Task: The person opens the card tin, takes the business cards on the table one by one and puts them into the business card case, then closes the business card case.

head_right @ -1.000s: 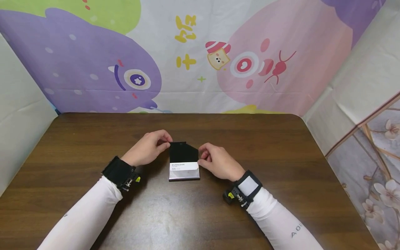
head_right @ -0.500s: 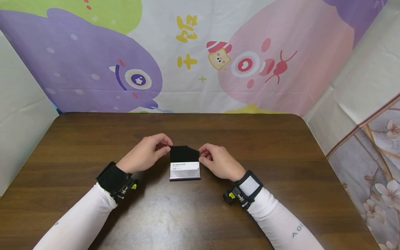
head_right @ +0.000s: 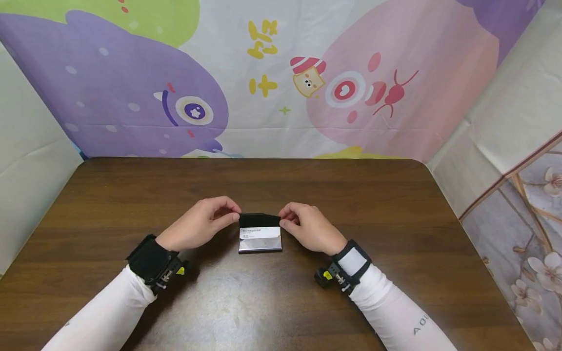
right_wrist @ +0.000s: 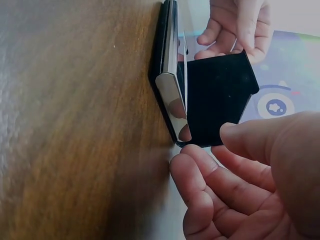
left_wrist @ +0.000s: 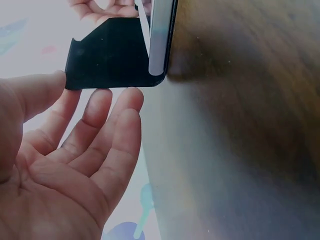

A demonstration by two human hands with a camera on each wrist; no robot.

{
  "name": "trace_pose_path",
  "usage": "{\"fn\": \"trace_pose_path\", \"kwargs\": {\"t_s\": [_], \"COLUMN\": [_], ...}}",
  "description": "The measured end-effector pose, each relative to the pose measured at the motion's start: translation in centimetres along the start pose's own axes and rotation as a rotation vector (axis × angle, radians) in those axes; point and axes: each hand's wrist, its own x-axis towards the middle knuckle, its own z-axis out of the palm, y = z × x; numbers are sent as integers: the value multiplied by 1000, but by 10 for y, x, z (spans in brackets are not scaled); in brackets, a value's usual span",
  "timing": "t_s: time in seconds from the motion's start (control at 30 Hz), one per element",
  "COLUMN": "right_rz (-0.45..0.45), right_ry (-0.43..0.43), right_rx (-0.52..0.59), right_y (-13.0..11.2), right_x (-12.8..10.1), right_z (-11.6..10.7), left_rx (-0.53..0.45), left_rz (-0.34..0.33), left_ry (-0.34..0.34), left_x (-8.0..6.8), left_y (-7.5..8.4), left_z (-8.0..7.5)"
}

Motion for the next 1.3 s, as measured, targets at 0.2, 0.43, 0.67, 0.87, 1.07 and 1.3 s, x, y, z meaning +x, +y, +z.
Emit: {"fn": "trace_pose_path", "kwargs": {"t_s": [0.2,0.43,0.67,0.87,1.07,1.3], "right_rz": [-6,-24,-3,4,-39,-64], "right_ry": [0,-9,-38,-72,-130,-152], "right_rx": [-8,-16,-10,19,-30,-104], "right_y": [1,3,3,2,1,-3], "right_x": [-1,-2,-4,-5,-6,-7], "right_z": [0,1,0,-1,0,2], "left_rx": [-37,-16,59,73,97,128], "left_rz": [19,20,44,66,89,115], "left_ry": [-33,-80,-120,-136,-142,-130], "left_x": [-3,-6,-7,-6,-7,-8], "left_y": [-5,-10,-11,-11,-13,-12], "left_z": [0,-1,1,3,4,7]}}
